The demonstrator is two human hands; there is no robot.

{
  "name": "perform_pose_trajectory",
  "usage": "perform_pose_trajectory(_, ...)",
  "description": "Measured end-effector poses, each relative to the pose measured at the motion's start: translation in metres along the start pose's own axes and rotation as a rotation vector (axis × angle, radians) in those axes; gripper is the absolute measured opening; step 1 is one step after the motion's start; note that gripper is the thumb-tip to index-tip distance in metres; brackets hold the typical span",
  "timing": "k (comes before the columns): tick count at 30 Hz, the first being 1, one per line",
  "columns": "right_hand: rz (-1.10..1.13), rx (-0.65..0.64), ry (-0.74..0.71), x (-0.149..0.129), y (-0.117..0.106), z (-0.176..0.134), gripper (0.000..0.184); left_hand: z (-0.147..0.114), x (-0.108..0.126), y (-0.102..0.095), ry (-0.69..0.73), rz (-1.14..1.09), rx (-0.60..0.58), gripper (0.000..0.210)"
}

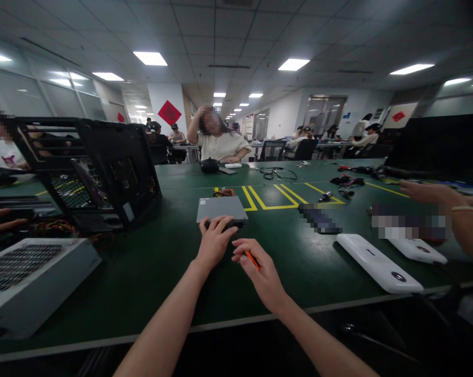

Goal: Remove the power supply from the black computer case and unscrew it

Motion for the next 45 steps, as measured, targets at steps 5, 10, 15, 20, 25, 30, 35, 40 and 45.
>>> perform_pose_trajectory(5,-0.369,-0.332,-0.406,-0.018,0.001,-0.003,0.029,0.003,-0.003,0.001,-0.017,-0.009,-0.004,0.024)
perform_pose_trajectory(10,-0.592,-0.306,-0.83,-0.019,0.003,-0.013,0.029,0.005,-0.008,-0.001,-0.078,-0.028,0.02,0.037)
perform_pose_trajectory(15,-0.521,-0.311,-0.725,-0.015,0.001,-0.011,0.037,0.009,-0.014,-0.003,-0.15,-0.01,0.068,0.039)
perform_pose_trajectory(20,-0.549,-0.38,-0.695,-0.015,0.007,-0.016,0.035,0.01,-0.016,-0.002,-0.167,-0.024,0.077,0.035)
perform_pose_trajectory(25,-0.339,-0.286,-0.574,-0.003,0.003,-0.008,0.045,0.007,-0.018,0.001,-0.163,-0.037,0.052,0.036)
perform_pose_trajectory(30,-0.277,-0.371,-0.568,-0.004,0.007,-0.009,0.046,0.007,-0.017,0.001,-0.152,-0.037,0.039,0.036)
perform_pose_trajectory(35,-0.469,-0.357,-0.639,-0.012,0.008,-0.013,0.036,0.008,-0.018,0.001,-0.164,-0.045,0.039,0.035)
perform_pose_trajectory(40,-0.366,-0.224,-0.612,-0.005,-0.001,-0.01,0.05,0.008,-0.019,0.001,-0.184,-0.055,0.053,0.035)
perform_pose_trajectory(45,-0.399,-0.361,-0.592,-0.003,0.009,-0.014,0.046,0.008,-0.02,0.001,-0.208,-0.046,0.058,0.033)
Point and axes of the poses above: each hand's wrist, its own z-axis towards the middle knuckle, its own y-axis out of the palm, x = y × z, the point moved 9 cm from there along z, towards the middle knuckle, and after that the axes turned 1 degree about -y, right-handed, at the moved point
